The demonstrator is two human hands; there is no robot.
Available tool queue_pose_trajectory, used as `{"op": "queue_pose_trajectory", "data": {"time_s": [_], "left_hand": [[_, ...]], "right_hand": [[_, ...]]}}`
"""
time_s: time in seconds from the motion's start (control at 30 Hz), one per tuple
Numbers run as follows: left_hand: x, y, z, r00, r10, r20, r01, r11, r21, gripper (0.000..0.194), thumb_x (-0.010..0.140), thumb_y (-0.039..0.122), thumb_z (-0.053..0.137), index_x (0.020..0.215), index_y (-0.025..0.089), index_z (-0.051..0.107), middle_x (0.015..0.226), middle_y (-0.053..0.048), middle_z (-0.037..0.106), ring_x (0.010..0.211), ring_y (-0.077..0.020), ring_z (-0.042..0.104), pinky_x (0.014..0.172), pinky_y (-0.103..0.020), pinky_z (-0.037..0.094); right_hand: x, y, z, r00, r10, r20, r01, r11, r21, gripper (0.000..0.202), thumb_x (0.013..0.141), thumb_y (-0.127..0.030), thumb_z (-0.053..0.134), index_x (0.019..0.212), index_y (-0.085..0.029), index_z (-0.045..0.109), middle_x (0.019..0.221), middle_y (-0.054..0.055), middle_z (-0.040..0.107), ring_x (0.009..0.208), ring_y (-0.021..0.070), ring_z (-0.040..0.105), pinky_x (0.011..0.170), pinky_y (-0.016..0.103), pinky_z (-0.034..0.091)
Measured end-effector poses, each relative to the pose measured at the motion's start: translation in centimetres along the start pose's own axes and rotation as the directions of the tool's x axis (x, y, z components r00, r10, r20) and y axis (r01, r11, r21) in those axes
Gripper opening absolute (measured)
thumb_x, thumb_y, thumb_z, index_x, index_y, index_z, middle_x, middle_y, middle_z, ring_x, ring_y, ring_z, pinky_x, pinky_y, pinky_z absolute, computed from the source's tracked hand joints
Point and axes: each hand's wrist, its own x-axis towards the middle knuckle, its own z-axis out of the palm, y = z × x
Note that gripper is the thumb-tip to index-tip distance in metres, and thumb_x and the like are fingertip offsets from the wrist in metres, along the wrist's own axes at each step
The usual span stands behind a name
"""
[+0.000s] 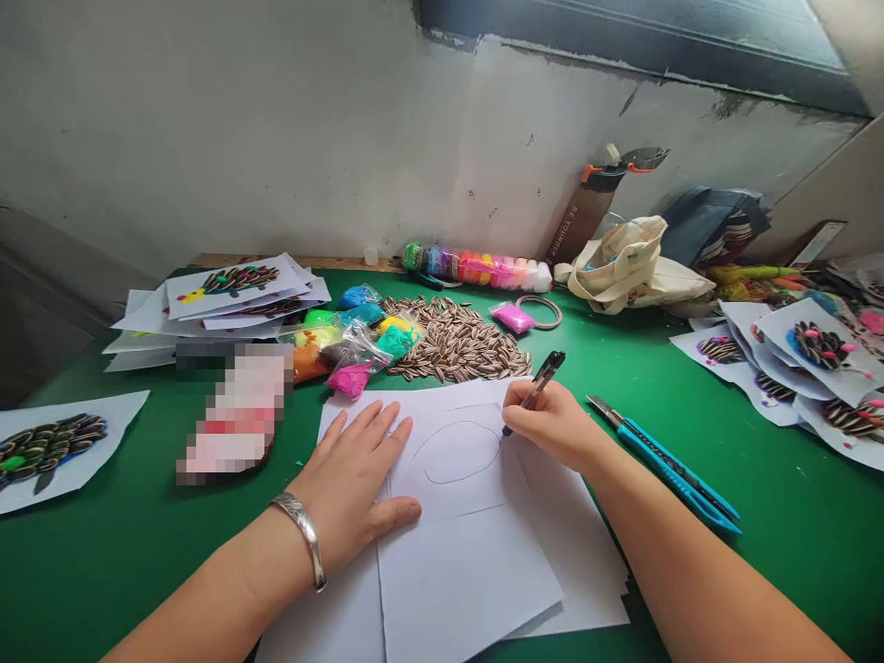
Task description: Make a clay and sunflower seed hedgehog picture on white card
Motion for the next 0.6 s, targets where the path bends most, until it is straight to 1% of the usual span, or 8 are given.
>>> {"op": "queue_pose_trajectory", "data": {"time_s": [0.1,0.3,0.43,0.6], "left_hand": [[-0.03,-0.03,0.00,1.000,0.001,-0.004,-0.001,1.000,-0.005,0.073,0.076,0.058,0.053,0.139,0.025,0.035,0.150,-0.006,0.025,0.138,-0.0315,0.015,0.111,-0.053,0.013],[-0.04,0.00,-0.13,1.000,-0.002,0.008,0.002,1.000,0.014,0.073,0.077,0.058,0.052,0.140,0.025,0.034,0.150,-0.006,0.024,0.138,-0.0309,0.015,0.111,-0.053,0.013],[0.00,0.10,-0.24,1.000,-0.011,0.021,0.010,1.000,0.027,0.073,0.077,0.058,0.051,0.140,0.025,0.034,0.150,-0.006,0.023,0.139,-0.0303,0.014,0.111,-0.052,0.014],[0.02,0.12,-0.33,0.999,-0.014,0.032,0.013,1.000,0.023,0.074,0.077,0.059,0.051,0.140,0.024,0.033,0.151,-0.006,0.023,0.139,-0.0306,0.014,0.111,-0.052,0.013]], "right_hand": [[0.03,0.09,-0.03,1.000,0.006,-0.005,-0.006,1.000,0.012,0.012,0.063,-0.019,0.048,0.052,-0.019,0.042,0.050,-0.006,0.033,0.049,0.0090,0.029,0.045,0.024,0.019],[0.27,0.67,-0.30,0.999,-0.008,-0.048,0.013,0.993,0.115,0.011,0.063,-0.018,0.049,0.053,-0.019,0.044,0.052,-0.006,0.031,0.050,0.0087,0.028,0.045,0.024,0.019],[0.31,0.87,-0.18,0.999,-0.008,-0.032,0.010,0.997,0.074,0.011,0.063,-0.018,0.048,0.053,-0.019,0.044,0.052,-0.006,0.032,0.050,0.0089,0.029,0.045,0.024,0.019],[0.17,0.53,0.04,0.999,0.009,-0.033,-0.008,1.000,0.025,0.011,0.064,-0.019,0.047,0.053,-0.019,0.042,0.050,-0.006,0.032,0.049,0.0089,0.029,0.045,0.024,0.019]]}}
